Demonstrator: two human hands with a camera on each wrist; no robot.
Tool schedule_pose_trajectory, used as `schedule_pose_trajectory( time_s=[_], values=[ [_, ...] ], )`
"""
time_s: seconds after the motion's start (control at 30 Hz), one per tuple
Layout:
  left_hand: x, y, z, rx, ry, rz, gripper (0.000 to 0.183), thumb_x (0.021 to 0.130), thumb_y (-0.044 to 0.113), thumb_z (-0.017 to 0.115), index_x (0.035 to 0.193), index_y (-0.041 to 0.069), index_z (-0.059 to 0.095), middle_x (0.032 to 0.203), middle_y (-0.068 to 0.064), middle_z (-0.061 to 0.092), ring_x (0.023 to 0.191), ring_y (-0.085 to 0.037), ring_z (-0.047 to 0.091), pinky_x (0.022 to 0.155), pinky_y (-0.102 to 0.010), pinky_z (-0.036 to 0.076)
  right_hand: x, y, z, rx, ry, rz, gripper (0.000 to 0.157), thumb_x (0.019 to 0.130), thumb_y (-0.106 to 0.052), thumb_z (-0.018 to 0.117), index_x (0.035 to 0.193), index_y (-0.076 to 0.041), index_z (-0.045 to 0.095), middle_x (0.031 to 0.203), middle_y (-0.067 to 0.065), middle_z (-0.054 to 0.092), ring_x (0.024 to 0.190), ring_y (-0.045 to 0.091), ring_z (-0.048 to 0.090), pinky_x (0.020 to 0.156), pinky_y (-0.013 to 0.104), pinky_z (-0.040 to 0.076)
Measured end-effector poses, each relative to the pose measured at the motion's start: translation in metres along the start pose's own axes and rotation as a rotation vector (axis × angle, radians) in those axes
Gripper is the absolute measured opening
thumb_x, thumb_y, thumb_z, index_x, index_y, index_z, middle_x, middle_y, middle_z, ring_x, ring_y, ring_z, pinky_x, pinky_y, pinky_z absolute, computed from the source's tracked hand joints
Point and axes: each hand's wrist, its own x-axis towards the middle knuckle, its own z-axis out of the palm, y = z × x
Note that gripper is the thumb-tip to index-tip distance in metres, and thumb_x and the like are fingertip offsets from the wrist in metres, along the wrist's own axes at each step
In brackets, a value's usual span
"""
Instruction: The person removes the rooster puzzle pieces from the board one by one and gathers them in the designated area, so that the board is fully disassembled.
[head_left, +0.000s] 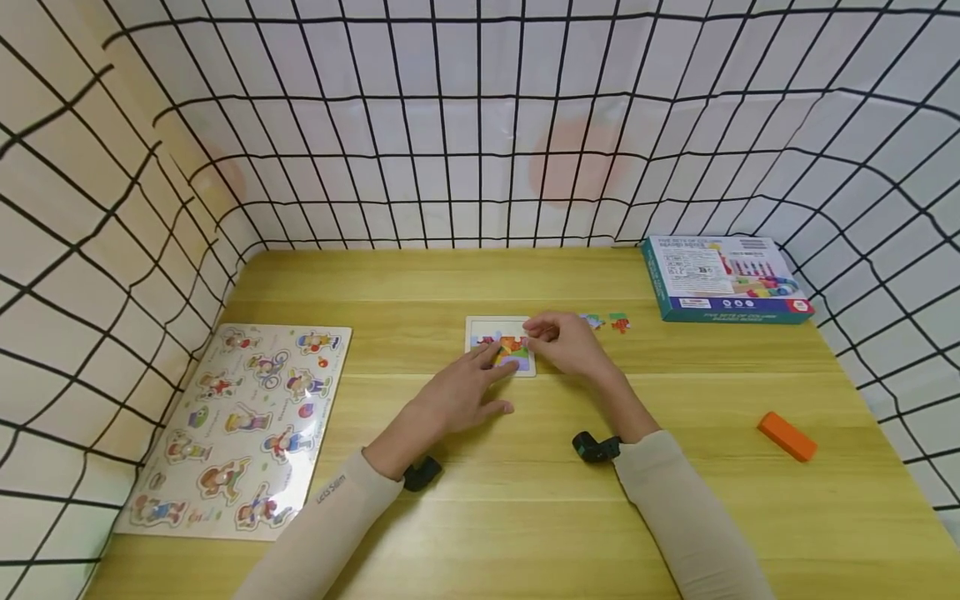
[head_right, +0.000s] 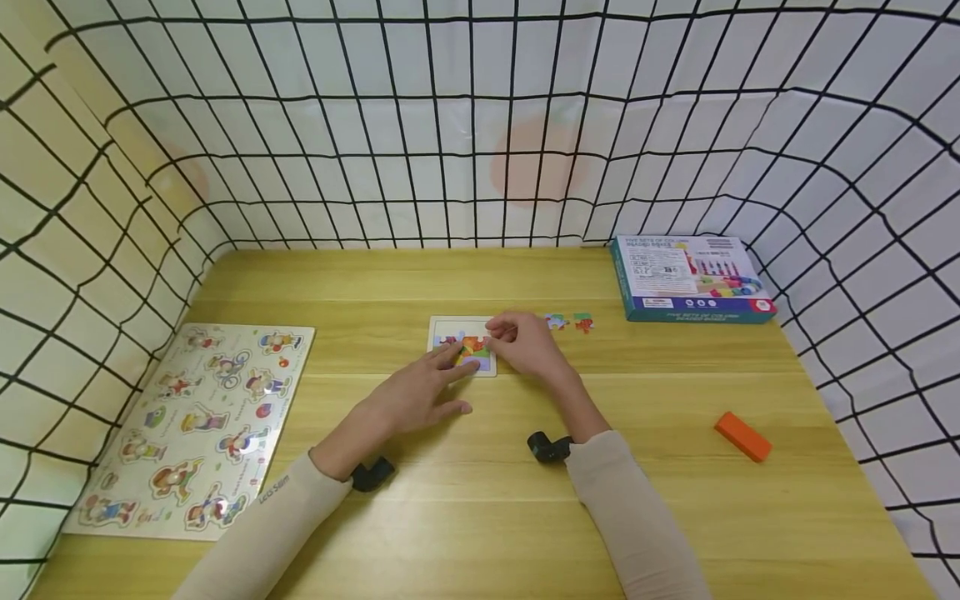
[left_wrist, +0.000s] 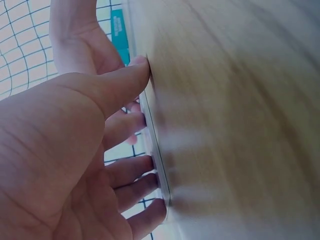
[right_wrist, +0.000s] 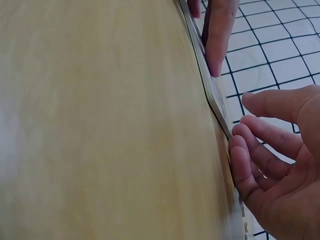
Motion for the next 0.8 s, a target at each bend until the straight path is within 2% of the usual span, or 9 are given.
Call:
schedule_pose_trajectory(
  time_s=[0.5, 0.8],
  values=[
    [0.0031, -0.0014, 0.0004, -0.034, -0.008, -0.038, 0.071, 0.098, 0.053, 0.065, 0.158, 0.023, 0.044, 0.170, -0.015, 0.025, 0.156, -0.035, 0.029, 0.124, -0.047, 0.035, 0.0037, 0.0010, 0.0049, -0.004, -0.027, 0.005, 0.027, 0.098, -0.019, 0.071, 0.120, -0.005, 0.074, 0.102, 0.010, 0.073, 0.088, 0.021, 0.062, 0.077, 0.031, 0.050],
    [0.0045, 0.0000, -0.0024, -0.015, -0.010, -0.035, 0.069, 0.097, 0.053, 0.067, 0.156, 0.022, 0.048, 0.168, -0.017, 0.029, 0.154, -0.037, 0.033, 0.124, -0.046, 0.035, 0.0050, -0.0002, 0.0074, -0.033, -0.027, -0.039, 0.026, 0.097, -0.014, 0.069, 0.121, -0.006, 0.075, 0.115, 0.011, 0.074, 0.087, 0.021, 0.062, 0.077, 0.031, 0.050]
  ],
)
